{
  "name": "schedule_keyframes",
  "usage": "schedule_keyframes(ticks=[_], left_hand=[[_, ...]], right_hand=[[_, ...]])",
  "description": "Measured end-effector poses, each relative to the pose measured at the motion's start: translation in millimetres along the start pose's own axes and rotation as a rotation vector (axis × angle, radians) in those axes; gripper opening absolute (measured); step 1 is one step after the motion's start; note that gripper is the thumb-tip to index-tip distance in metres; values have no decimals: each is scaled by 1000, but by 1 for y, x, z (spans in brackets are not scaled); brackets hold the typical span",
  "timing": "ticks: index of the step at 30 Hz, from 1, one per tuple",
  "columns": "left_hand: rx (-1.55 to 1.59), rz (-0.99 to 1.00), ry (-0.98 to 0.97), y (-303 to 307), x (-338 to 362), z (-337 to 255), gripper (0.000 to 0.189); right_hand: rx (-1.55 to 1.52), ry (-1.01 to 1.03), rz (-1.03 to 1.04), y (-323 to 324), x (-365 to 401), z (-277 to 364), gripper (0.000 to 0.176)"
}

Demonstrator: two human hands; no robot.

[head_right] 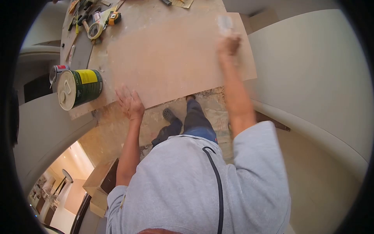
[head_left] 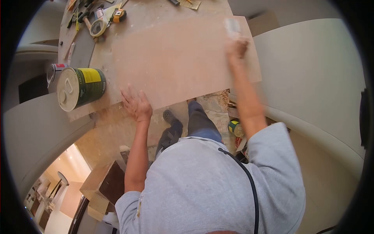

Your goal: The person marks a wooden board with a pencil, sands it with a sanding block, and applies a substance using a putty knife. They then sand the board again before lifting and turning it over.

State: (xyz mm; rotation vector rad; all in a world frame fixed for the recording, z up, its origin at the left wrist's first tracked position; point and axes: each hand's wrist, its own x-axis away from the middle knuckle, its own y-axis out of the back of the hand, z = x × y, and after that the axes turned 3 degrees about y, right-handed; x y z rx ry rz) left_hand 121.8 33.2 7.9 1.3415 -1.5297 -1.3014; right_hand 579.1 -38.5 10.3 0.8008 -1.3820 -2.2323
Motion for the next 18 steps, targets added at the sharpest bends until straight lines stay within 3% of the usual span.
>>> schedule_keyframes(ticks=[1, 2, 3, 5, 6, 8, 9, 10, 11, 12, 13, 15, 16, 18], left_hand=[[20, -18, -14, -1, -1, 1, 65], [42, -33, -30, -1, 1, 3, 64], [45, -31, -29, 0, 4, 3, 64], [219, -2, 31, 2, -2, 8, 65], [230, -11, 28, -1, -4, 13, 65], [240, -26, -2, -10, 1, 27, 69], [246, -16, -1, -6, 5, 26, 69], [207, 24, 18, 5, 6, 24, 70], [166, 58, 35, 12, 7, 25, 72], [165, 60, 34, 13, 10, 28, 72], [268, 37, 45, 13, 13, 31, 71], [370, 13, 56, 16, 21, 31, 71], [363, -3, 142, 19, 29, 31, 69], [344, -11, 224, 18, 40, 38, 67]], right_hand=[[-155, 58, 164, -23, 28, 39, 50], [464, 181, 296, -65, 90, 83, 56], [59, 303, 164, -90, 157, 107, 61], [-185, 563, 353, 8, 227, 176, 55], [-306, 674, 461, 40, 234, 179, 54], [-292, 717, 174, 25, 210, 101, 49], [-138, 749, 62, 37, 176, 52, 43], [70, 581, -63, 52, 147, 4, 39], [-159, 68, 352, 89, 103, -25, 37], [291, -131, -73, 80, 86, -53, 36], [293, -133, -76, 71, 78, -49, 36], [135, -340, 1, 52, 71, -23, 44], [-282, -195, 524, 69, 72, 11, 47], [-151, 407, 231, 18, 171, 119, 43]])
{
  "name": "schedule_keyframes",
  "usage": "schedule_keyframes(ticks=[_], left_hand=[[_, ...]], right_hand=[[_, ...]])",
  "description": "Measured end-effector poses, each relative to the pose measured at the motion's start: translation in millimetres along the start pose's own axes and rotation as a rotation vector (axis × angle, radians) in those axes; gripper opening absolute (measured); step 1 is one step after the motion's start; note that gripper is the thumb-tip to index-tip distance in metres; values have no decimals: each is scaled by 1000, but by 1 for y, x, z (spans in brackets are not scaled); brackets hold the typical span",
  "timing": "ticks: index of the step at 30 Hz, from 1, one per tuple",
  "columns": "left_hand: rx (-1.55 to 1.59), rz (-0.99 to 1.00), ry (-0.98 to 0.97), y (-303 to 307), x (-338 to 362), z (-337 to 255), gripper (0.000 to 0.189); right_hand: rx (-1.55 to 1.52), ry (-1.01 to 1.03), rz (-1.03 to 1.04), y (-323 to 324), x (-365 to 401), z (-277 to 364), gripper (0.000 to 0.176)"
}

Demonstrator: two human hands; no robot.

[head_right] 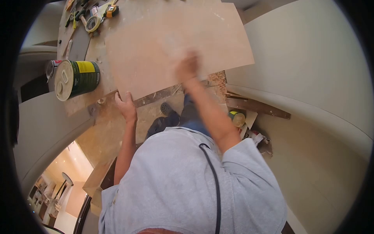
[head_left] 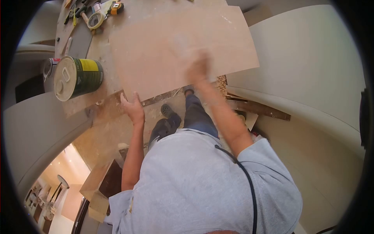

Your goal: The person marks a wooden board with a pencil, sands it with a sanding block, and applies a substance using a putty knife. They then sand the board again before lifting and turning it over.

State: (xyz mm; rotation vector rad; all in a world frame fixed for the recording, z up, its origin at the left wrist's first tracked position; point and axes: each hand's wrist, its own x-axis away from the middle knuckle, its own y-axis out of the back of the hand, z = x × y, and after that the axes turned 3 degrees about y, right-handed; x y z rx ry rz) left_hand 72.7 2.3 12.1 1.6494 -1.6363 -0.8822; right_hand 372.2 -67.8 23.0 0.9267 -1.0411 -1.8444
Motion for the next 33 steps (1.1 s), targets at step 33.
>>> schedule_keyframes(ticks=[33], left_hand=[[951, 349, 555, -3, -12, 23, 38]], right_hand=[[70, 67, -310, -135, -198, 67, 49]])
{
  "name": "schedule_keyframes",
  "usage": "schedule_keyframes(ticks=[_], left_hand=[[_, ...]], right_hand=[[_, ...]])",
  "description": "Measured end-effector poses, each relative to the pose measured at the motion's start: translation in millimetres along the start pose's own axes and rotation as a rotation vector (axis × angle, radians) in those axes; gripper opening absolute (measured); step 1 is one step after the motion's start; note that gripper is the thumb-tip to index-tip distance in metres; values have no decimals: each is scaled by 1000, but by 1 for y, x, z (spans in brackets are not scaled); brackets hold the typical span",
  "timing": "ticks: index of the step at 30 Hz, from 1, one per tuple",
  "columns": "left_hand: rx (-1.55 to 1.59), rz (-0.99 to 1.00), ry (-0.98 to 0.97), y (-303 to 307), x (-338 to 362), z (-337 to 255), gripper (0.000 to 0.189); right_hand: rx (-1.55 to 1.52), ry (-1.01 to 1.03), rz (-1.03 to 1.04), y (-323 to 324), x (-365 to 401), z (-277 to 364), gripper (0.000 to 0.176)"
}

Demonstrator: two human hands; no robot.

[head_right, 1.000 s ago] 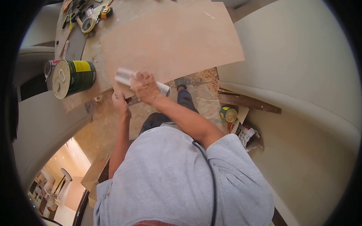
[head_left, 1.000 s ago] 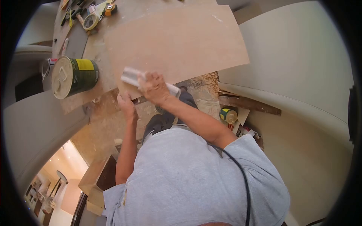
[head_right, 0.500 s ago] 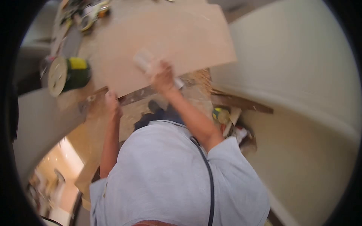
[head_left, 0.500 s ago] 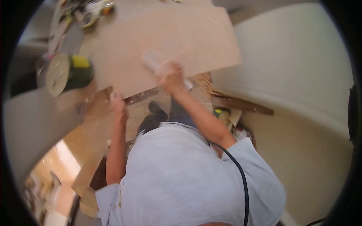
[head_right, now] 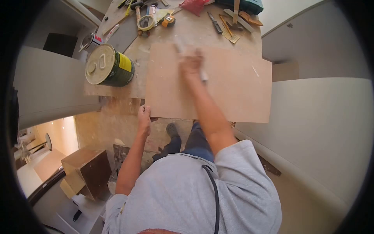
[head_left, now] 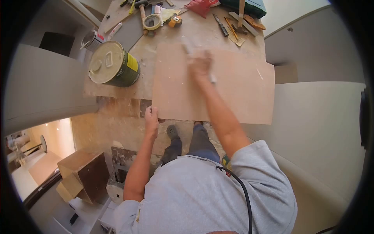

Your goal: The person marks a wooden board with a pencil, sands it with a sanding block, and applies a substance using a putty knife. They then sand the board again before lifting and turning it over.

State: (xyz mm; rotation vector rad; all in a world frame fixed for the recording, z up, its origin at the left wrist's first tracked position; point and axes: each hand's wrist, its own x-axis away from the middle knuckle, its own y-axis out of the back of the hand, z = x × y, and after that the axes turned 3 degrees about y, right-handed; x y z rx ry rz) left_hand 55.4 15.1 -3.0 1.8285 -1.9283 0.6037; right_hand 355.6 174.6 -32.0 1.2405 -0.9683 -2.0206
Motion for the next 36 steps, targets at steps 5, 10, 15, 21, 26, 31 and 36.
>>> schedule_keyframes(ticks=[5, 10, 15, 21, 26, 31, 36], left_hand=[[-38, 23, 43, 4, 0, -4, 40], [47, -6, 40, 2, 6, -3, 43], [65, -64, 53, -2, 10, -9, 46], [244, -110, 126, -4, 13, -4, 44], [317, -159, 79, -10, 18, 1, 41], [544, -152, 57, -11, 25, 19, 41], [426, -139, -4, -17, 22, 12, 46]], right_hand=[[-335, 322, 353, 71, 30, 71, 48], [-216, 314, 307, 102, 15, -36, 50], [-163, 196, 310, 19, -60, 48, 44], [-456, 716, 440, 83, 31, 47, 38], [-324, 515, 319, 30, -52, 56, 45], [-345, 594, 255, 56, 32, 81, 49], [-344, 526, 402, 58, -1, 89, 46]])
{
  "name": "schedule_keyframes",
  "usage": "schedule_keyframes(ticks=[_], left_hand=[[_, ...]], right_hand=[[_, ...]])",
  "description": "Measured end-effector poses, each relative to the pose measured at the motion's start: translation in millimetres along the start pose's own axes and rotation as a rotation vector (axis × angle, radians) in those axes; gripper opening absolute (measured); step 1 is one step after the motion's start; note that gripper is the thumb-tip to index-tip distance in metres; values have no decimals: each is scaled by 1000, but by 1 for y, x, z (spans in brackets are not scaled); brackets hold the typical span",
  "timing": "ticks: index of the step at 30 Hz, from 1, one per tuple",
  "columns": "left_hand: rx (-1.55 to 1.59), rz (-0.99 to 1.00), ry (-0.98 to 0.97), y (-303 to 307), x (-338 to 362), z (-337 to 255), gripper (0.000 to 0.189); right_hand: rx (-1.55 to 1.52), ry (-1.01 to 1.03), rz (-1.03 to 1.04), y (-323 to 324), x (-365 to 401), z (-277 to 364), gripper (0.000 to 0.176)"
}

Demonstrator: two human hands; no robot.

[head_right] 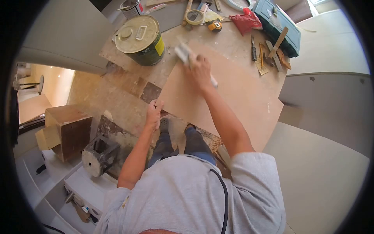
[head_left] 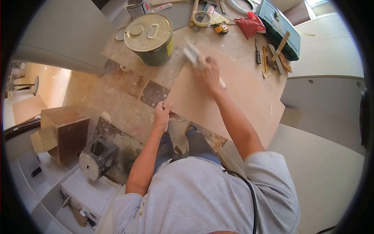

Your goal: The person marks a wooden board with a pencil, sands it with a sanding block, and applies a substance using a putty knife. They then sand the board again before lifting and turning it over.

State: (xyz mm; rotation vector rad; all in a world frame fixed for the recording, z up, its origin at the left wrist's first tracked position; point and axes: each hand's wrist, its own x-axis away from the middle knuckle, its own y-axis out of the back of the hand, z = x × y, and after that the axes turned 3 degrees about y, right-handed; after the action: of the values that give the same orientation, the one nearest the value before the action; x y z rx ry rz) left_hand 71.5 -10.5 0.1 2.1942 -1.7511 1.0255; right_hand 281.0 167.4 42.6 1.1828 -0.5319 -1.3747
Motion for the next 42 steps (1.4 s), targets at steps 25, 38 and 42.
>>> schedule_keyframes(ticks=[25, 38, 42], left_hand=[[410, 279, 268, 43, -1, -8, 89], [985, 804, 420, 77, -15, 4, 118], [786, 480, 514, 60, 5, -26, 119]], right_hand=[[-185, 355, 179, 41, 167, 47, 36], [-127, 191, 98, 11, 151, 137, 48], [189, -251, -68, 75, 180, -24, 40]])
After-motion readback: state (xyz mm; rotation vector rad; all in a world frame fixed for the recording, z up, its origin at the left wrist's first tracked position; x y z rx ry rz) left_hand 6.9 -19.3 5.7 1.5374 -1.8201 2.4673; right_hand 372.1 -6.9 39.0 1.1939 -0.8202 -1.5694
